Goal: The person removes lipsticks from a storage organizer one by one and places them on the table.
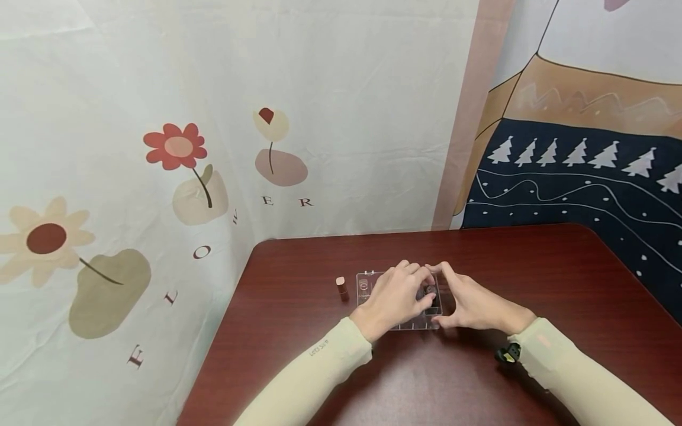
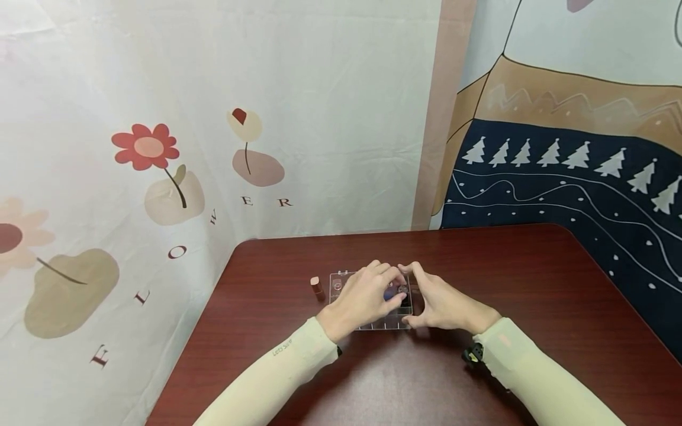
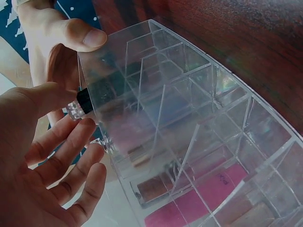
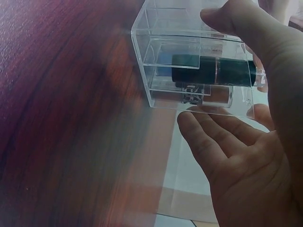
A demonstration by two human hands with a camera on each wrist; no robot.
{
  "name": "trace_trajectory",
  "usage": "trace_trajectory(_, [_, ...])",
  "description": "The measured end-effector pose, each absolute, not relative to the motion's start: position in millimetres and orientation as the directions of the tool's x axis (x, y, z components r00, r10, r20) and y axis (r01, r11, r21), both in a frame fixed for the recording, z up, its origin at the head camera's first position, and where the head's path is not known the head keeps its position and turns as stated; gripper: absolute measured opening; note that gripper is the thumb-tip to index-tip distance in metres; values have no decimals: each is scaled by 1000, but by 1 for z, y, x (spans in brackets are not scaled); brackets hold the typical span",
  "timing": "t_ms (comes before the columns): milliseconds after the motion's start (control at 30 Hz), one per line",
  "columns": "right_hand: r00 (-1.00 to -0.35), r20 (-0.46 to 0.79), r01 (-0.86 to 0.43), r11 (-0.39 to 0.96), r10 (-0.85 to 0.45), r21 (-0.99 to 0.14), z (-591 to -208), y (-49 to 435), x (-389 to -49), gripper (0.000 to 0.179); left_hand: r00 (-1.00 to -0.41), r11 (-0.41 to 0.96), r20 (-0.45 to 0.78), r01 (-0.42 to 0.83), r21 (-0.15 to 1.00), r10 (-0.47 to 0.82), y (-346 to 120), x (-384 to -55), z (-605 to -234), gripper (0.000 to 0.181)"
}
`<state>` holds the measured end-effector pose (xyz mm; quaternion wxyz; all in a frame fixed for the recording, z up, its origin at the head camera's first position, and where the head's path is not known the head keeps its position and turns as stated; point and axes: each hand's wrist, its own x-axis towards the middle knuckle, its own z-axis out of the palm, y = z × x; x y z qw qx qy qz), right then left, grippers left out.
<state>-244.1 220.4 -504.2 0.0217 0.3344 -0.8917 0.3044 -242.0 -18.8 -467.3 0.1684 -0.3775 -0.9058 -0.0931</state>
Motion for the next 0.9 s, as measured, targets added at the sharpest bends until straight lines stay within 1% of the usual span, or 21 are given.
trace_trajectory(233, [-767, 246, -616, 576, -592, -537, -503, 220, -245, 92, -645, 675, 415, 732, 96, 641, -21, -242, -467, 22])
trace_trajectory(500, [-768, 249, -616, 577, -590, -536, -503, 219, -245, 91, -663, 661, 424, 729, 178, 617, -25, -239, -463, 24])
trace_trajectory(667, [-769, 251, -617, 580, -588, -532, -503, 219, -245, 92, -668, 656, 450, 724, 212, 592, -28, -236, -460, 25])
trace_trajectory(800, [-766, 267, -623, 575, -585, -530, -504, 219, -245, 92, -648, 625, 499, 742, 243, 575, -31, -236, -460, 25])
trace_trajectory(900, [-765, 270, -624, 571, -585, -533, -505, 218, -244, 92, -620, 584, 548, 766, 268, 561, -35, -239, -464, 19])
